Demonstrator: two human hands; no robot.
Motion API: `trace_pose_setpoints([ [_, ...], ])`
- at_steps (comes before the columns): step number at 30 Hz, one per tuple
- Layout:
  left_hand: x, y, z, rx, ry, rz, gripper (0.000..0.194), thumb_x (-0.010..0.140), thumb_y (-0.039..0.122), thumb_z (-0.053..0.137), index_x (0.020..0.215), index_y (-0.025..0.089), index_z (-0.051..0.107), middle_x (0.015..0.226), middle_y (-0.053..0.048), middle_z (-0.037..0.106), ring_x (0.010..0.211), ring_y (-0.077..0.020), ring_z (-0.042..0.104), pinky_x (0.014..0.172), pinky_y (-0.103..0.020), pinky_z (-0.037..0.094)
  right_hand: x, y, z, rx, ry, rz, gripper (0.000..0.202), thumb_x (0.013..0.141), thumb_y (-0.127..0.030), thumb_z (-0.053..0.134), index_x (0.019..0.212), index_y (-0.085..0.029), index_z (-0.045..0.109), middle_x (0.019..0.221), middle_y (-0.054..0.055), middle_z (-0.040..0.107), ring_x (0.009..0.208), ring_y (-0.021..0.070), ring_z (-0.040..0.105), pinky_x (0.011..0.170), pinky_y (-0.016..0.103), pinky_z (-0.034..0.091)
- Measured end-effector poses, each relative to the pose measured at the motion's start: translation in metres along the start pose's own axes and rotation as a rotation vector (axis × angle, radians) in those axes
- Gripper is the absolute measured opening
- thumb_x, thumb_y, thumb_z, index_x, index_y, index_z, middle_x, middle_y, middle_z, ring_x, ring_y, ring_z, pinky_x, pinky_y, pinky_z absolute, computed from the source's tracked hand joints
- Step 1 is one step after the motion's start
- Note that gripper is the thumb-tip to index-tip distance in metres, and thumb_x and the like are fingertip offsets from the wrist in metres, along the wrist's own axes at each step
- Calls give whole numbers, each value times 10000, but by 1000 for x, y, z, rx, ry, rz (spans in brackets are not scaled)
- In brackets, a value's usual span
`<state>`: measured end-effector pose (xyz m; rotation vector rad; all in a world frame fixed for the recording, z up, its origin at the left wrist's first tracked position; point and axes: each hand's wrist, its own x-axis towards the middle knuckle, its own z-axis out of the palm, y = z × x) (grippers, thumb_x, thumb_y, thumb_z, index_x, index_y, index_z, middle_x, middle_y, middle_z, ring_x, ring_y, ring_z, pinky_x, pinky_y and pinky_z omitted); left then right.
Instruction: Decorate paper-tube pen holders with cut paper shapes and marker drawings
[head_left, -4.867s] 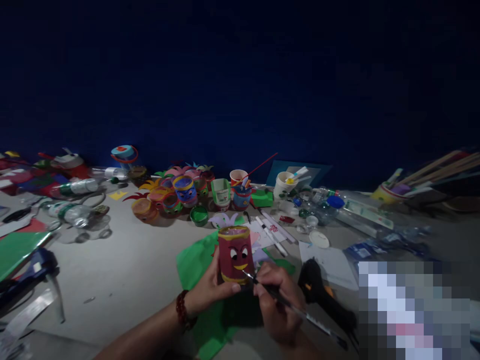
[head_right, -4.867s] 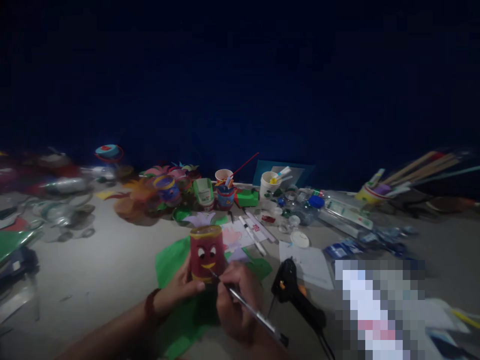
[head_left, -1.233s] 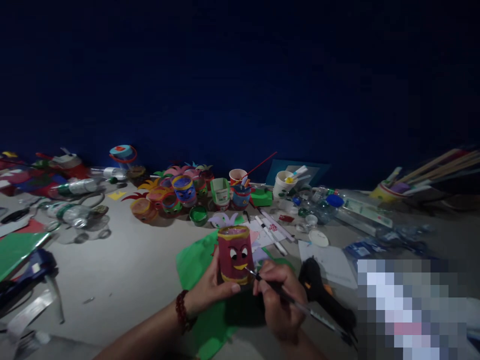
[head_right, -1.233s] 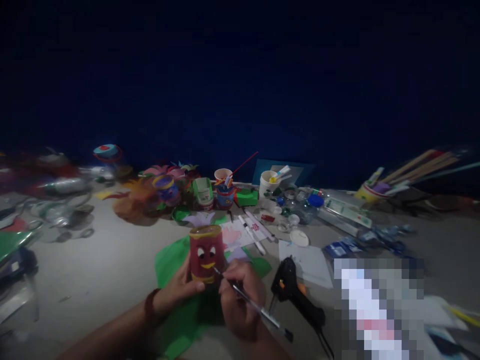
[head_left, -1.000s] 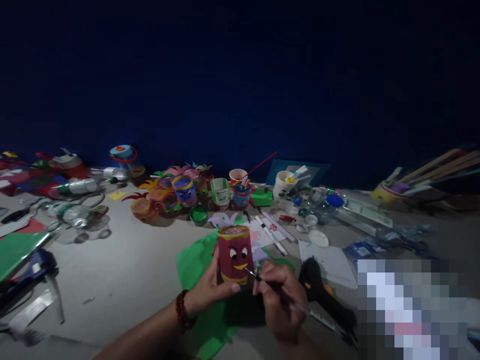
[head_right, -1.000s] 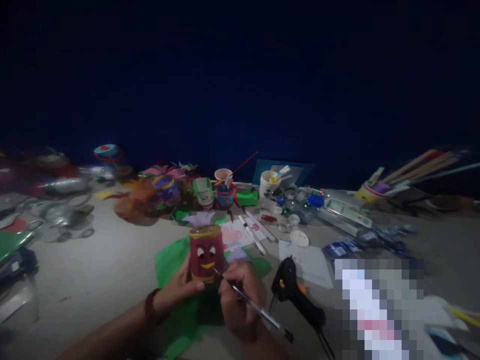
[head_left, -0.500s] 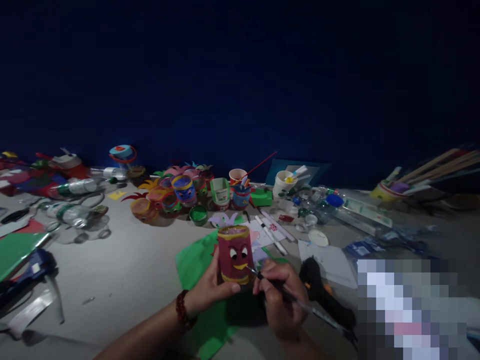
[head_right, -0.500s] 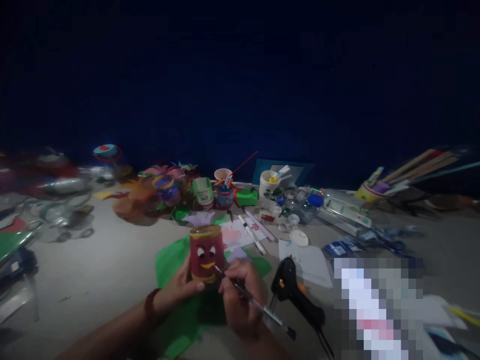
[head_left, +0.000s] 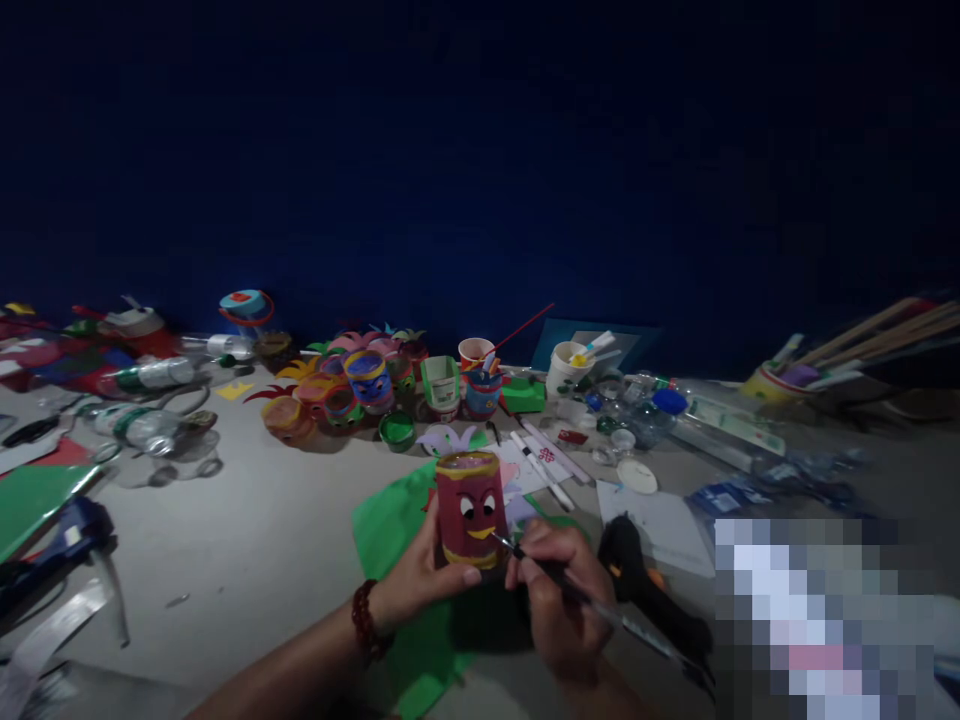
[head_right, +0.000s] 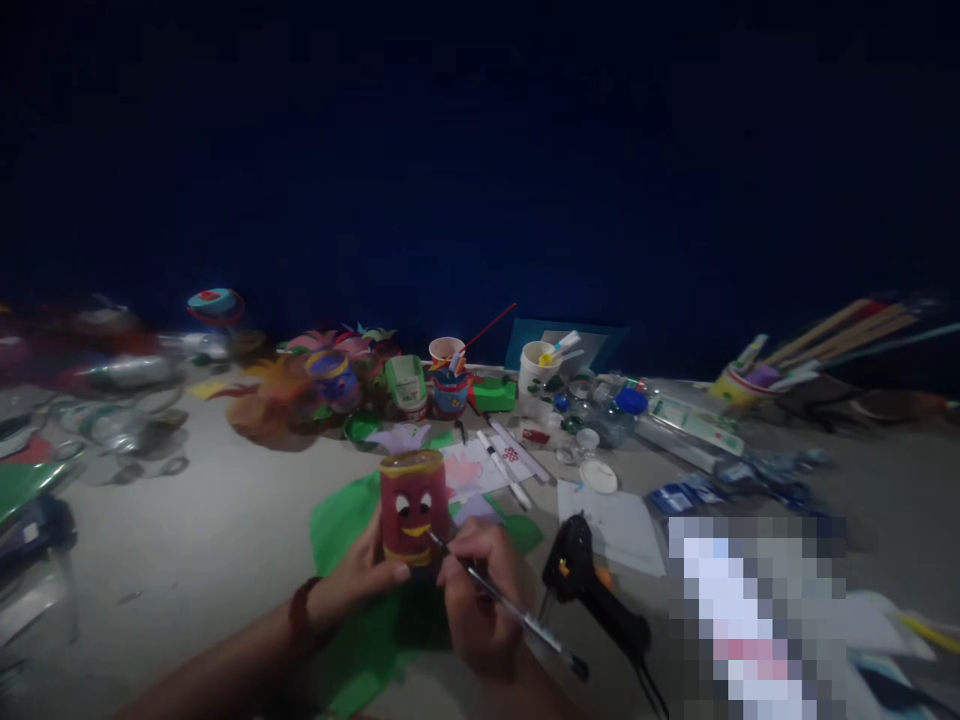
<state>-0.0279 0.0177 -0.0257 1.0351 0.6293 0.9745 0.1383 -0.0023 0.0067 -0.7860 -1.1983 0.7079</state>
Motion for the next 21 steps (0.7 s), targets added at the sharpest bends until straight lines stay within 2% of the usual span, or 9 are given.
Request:
trace_pose_setpoints([
  [15, 0, -1, -2, 1, 7, 15, 1010, 732, 383, 813, 1525, 216, 210, 1425, -181, 520, 1250, -343, 549, 1048, -468, 438, 2, -3, 1, -25, -5, -9, 156, 806, -94, 551, 831, -245, 581, 589, -54, 549, 527, 170, 548, 486, 298, 446],
  [21, 0, 1, 0, -20, -15, 0, 993, 744, 379, 806, 1519, 213, 209, 1377, -179, 568, 1216, -324, 583, 1037, -459, 448, -1, 1, 0, -3, 10, -20, 168, 810, -87, 544, 839, -247, 587, 588, -55, 543, 508, 167, 549, 479, 301, 441],
])
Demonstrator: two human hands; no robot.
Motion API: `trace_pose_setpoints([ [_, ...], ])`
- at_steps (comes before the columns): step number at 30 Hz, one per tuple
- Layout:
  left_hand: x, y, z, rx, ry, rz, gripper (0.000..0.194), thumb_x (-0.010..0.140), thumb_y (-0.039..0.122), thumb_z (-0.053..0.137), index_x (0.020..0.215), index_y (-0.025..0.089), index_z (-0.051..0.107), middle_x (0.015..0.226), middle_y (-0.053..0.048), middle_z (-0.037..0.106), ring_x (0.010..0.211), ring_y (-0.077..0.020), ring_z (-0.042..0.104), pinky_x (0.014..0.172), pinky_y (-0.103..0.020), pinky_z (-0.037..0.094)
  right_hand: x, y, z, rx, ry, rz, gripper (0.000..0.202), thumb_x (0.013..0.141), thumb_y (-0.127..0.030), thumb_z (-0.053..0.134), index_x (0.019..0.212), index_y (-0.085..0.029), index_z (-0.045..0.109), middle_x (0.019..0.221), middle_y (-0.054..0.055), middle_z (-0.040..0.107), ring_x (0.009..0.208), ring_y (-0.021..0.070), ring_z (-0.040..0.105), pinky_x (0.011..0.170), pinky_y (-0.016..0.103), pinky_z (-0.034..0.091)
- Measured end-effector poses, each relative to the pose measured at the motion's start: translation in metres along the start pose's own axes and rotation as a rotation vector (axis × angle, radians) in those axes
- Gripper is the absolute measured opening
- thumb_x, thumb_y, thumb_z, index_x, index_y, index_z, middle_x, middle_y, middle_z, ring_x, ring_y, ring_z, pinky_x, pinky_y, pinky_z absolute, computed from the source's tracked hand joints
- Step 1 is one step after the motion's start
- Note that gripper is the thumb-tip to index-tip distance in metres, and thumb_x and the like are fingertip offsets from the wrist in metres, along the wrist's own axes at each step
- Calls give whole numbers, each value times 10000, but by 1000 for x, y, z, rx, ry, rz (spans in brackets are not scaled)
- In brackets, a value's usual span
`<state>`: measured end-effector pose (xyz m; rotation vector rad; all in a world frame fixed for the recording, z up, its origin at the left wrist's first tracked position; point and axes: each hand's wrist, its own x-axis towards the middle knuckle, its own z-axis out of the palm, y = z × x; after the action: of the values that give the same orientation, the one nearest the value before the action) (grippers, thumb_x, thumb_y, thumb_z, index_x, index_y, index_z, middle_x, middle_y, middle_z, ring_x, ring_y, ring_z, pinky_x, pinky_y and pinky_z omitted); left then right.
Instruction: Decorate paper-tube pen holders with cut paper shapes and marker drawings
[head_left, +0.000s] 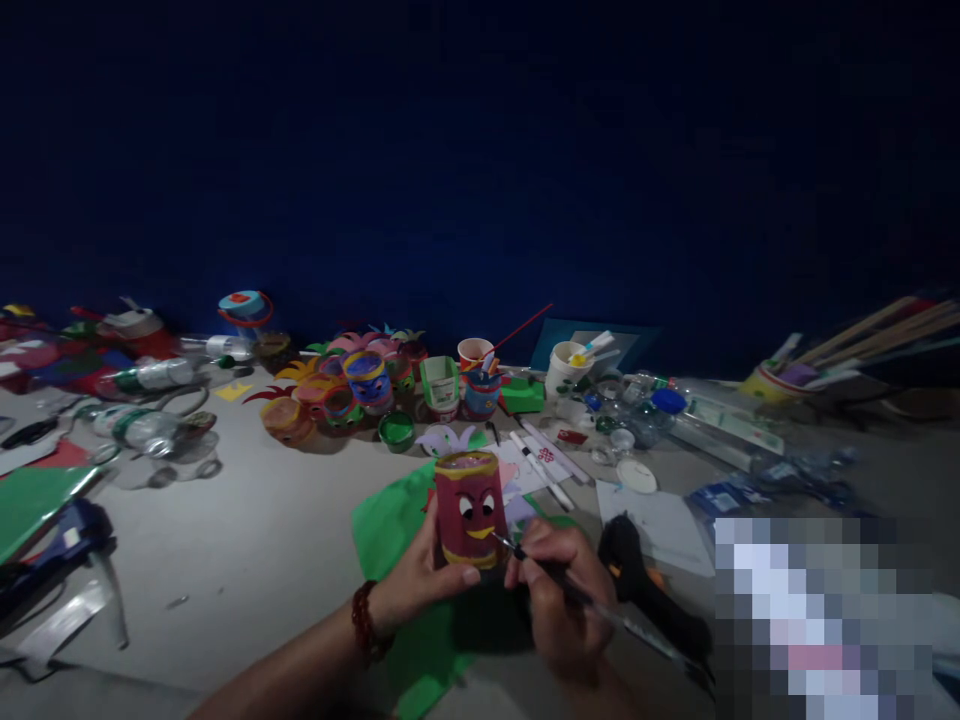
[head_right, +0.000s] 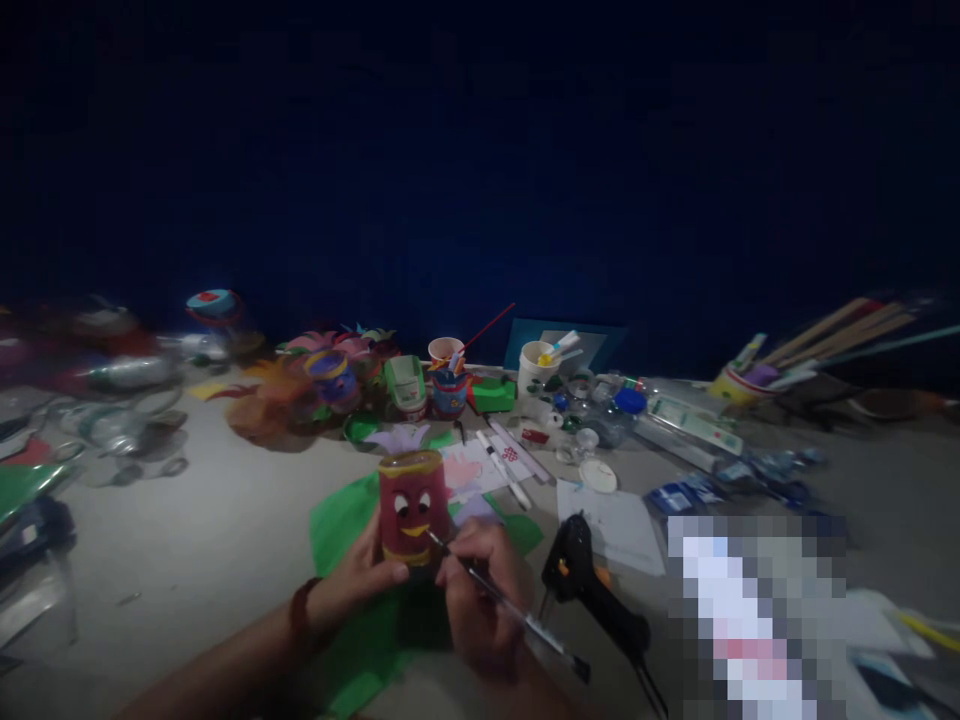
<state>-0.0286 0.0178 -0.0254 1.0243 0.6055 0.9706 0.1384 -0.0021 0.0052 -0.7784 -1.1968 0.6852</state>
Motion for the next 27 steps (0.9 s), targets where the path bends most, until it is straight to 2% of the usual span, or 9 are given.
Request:
trace_pose_setpoints([
  [9, 0, -3, -2, -5, 7, 4, 1021, 735, 383, 811, 1529, 222, 190, 1391, -178, 548, 1218, -325, 577, 1030, -445, 455, 4, -5, 4, -18, 32, 14, 145, 791, -102, 560, 792, -242, 598, 570, -54, 555, 503, 172, 561, 483, 304, 450],
  [21, 1, 3, 1, 30, 17, 9, 992, 729, 392, 812, 1519, 221, 237, 1366, -176, 573, 1208, -346, 581, 1021, -469, 459, 1, -3, 1, -24, -12, 2, 182, 786, -78, 551, 828, -249, 596, 597, -53, 556, 521, 171, 552, 510, 320, 452],
  [27, 1, -1, 0, 18, 21, 16, 1032, 721, 399, 817, 1529, 209, 204, 1379, -194, 558, 1217, -354, 574, 1035, -495, 442, 2, -2, 1, -22, -15, 1, 183, 774, -75, 556, 829, -245, 594, 585, -54, 556, 524, 172, 550, 517, 317, 451],
])
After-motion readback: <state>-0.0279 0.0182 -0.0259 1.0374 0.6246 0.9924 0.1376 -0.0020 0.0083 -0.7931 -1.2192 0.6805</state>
